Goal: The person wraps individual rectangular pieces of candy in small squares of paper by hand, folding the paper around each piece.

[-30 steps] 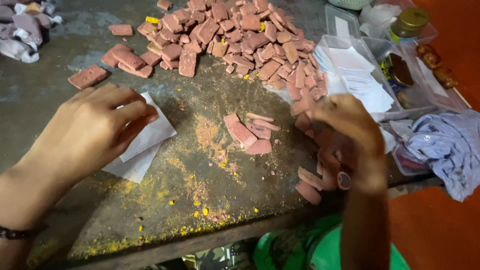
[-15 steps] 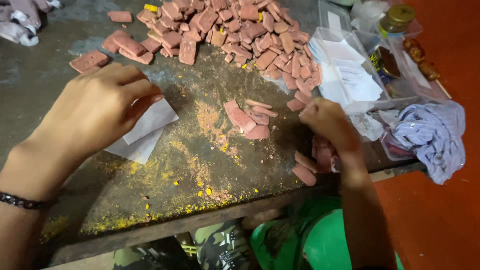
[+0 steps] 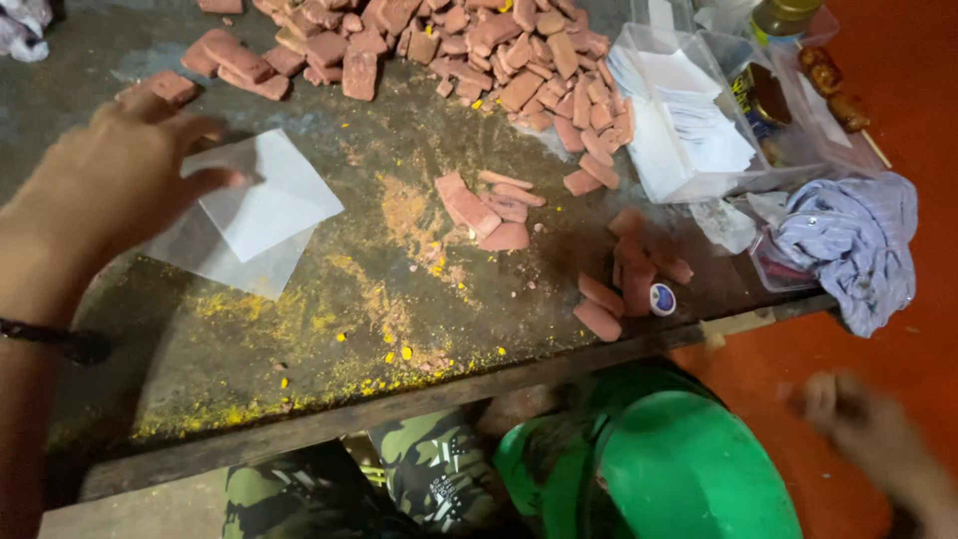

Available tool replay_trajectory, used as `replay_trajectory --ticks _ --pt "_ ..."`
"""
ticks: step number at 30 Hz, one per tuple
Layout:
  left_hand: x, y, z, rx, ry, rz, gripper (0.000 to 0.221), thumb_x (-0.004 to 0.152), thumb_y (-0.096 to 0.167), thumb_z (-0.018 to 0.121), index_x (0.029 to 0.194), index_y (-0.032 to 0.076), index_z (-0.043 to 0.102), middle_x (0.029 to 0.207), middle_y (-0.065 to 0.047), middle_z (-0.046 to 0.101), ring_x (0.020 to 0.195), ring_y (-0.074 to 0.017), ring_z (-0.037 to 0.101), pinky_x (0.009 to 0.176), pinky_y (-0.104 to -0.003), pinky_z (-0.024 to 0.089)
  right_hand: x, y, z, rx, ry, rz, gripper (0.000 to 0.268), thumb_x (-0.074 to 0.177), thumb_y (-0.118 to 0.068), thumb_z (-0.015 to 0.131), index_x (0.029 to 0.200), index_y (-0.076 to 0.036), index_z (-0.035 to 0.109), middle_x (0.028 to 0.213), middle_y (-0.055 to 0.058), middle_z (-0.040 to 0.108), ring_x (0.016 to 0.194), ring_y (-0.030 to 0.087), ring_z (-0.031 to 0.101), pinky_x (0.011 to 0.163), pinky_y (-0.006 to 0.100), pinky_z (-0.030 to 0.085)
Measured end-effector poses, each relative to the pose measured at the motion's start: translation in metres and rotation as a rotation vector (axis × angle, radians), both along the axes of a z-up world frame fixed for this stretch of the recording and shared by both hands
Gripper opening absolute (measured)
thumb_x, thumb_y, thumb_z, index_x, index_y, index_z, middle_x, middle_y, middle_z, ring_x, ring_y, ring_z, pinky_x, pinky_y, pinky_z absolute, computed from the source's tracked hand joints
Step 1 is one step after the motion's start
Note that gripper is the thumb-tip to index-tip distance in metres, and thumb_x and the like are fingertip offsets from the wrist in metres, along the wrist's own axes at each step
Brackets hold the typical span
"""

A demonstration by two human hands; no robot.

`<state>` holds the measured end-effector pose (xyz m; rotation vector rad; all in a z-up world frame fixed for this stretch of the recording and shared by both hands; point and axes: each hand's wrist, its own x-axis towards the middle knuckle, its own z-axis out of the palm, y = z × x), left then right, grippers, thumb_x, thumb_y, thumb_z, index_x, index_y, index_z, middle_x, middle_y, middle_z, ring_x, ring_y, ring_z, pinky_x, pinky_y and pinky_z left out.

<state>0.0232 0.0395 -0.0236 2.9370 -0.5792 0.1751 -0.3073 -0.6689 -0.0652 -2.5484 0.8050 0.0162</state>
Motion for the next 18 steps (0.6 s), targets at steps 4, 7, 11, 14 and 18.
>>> replay_trajectory --ticks 4,7,11,14,18 --pt "0.016 0.0 -0.018 0.012 -0.045 -0.048 0.054 0.088 0.05 0.068 0.137 0.028 0.067 0.15 -0.015 0.06 0.128 -0.0493 0.059 0.096 -0.062 0.055 -0.066 -0.007 0.003 -0.189 0.528 -0.345 0.059 0.078 -0.052 0.074 0.131 -0.028 0.072 0.101 0.005 0.095 0.07 0.027 0.085 0.047 0.036 0.057" --pt "0.004 -0.015 0.003 -0.018 0.19 0.158 0.039 0.105 0.057 0.052 0.131 0.035 0.071 0.113 0.0 0.078 0.103 -0.0359 0.074 0.088 -0.053 0.054 -0.071 -0.034 -0.008 -0.163 0.417 -0.348 0.084 0.076 -0.057 0.075 0.148 -0.016 0.063 0.142 0.02 0.069 0.131 0.035 0.065 0.105 0.047 0.049" --pt "0.006 -0.007 -0.004 -0.032 0.184 0.205 0.043 0.106 0.066 0.052 0.107 0.031 0.078 0.112 -0.01 0.078 0.105 -0.0426 0.072 0.087 -0.056 0.054 0.01 0.099 0.069 -0.165 0.133 -0.287 0.057 0.087 -0.042 0.073 0.137 -0.013 0.07 0.139 0.004 0.07 0.126 0.023 0.065 0.108 0.041 0.043" --pt "0.019 0.007 -0.022 -0.062 0.126 0.188 0.036 0.097 0.057 0.068 0.108 0.023 0.075 0.104 -0.01 0.08 0.099 -0.043 0.073 0.08 -0.055 0.054 0.062 0.161 0.078 -0.178 -0.15 0.0 0.021 0.099 -0.029 0.071 0.107 -0.011 0.08 0.098 0.002 0.079 0.089 0.013 0.063 0.079 0.031 0.045" --pt "0.049 0.022 -0.061 -0.224 0.075 0.03 0.015 0.098 0.027 0.069 0.102 0.014 0.071 0.103 -0.013 0.076 0.094 -0.035 0.071 0.079 -0.048 0.052 0.126 0.204 0.055 -0.241 -0.123 0.227 0.027 0.086 -0.035 0.074 0.098 -0.01 0.075 0.093 0.008 0.073 0.086 0.027 0.066 0.079 0.043 0.045"
